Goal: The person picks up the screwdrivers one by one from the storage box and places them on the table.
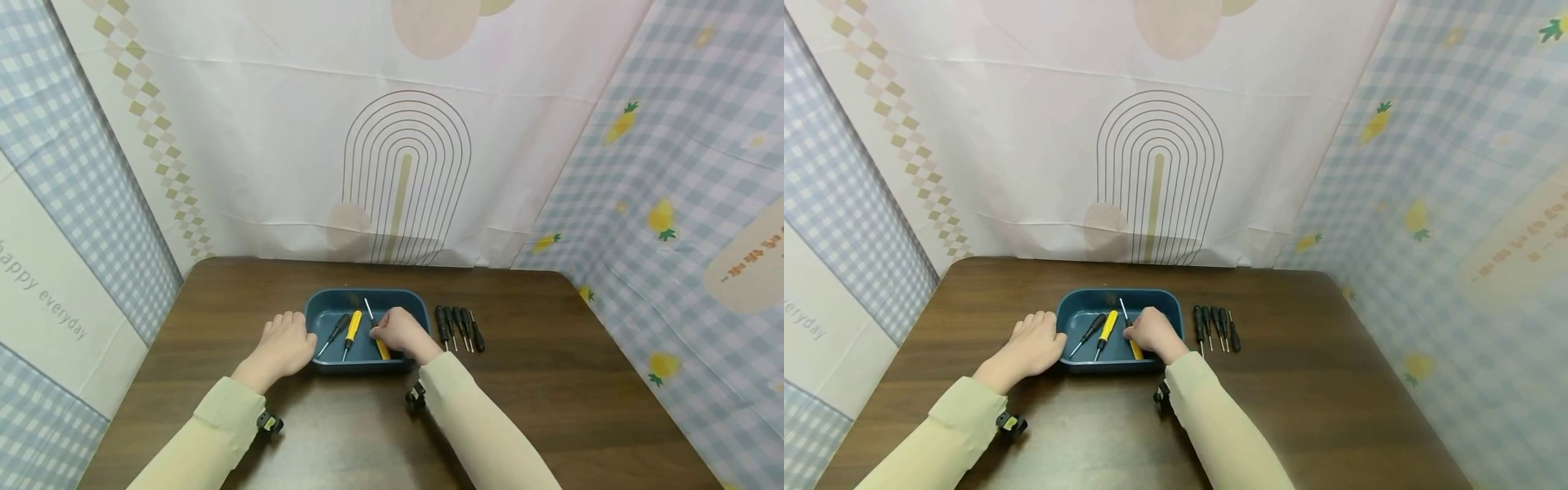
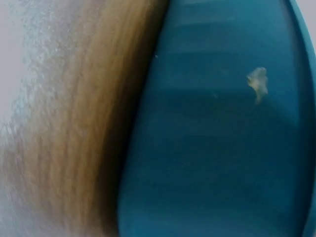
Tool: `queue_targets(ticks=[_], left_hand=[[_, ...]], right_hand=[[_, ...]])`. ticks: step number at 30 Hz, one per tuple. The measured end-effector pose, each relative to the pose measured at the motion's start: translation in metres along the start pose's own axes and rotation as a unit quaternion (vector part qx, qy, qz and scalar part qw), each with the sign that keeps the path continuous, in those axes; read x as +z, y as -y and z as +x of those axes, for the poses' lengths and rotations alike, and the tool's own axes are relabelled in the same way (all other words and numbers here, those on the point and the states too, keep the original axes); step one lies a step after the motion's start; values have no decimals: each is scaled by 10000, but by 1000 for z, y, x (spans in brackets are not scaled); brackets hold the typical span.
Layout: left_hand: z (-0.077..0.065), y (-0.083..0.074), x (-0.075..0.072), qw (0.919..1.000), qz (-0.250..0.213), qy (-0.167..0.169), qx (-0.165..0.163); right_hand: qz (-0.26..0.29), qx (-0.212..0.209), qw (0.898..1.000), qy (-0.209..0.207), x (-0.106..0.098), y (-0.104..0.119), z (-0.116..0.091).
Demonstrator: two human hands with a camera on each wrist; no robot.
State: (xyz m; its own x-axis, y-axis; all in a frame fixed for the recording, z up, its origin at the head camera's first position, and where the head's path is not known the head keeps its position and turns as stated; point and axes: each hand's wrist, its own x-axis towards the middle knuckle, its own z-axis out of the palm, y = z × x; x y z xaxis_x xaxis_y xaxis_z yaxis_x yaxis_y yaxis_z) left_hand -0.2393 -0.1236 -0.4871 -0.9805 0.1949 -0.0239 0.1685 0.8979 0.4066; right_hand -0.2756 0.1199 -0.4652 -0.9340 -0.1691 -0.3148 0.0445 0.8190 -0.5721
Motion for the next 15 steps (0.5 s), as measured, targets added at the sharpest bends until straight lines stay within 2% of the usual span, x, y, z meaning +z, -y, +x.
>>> queue_targets(ticks=[4,8,15], left_hand=[[0,1,0,10000,-5,14,-14],[1,1,0,10000,7,5,2],[1,1,0,10000,31,21,0]], right_hand=[[287,-233,9986,-384,-8,-3,-1],[692,-277,9951,-642,-15,-8,-2],[1216,-502,9902,-471,-27,-14,-3]])
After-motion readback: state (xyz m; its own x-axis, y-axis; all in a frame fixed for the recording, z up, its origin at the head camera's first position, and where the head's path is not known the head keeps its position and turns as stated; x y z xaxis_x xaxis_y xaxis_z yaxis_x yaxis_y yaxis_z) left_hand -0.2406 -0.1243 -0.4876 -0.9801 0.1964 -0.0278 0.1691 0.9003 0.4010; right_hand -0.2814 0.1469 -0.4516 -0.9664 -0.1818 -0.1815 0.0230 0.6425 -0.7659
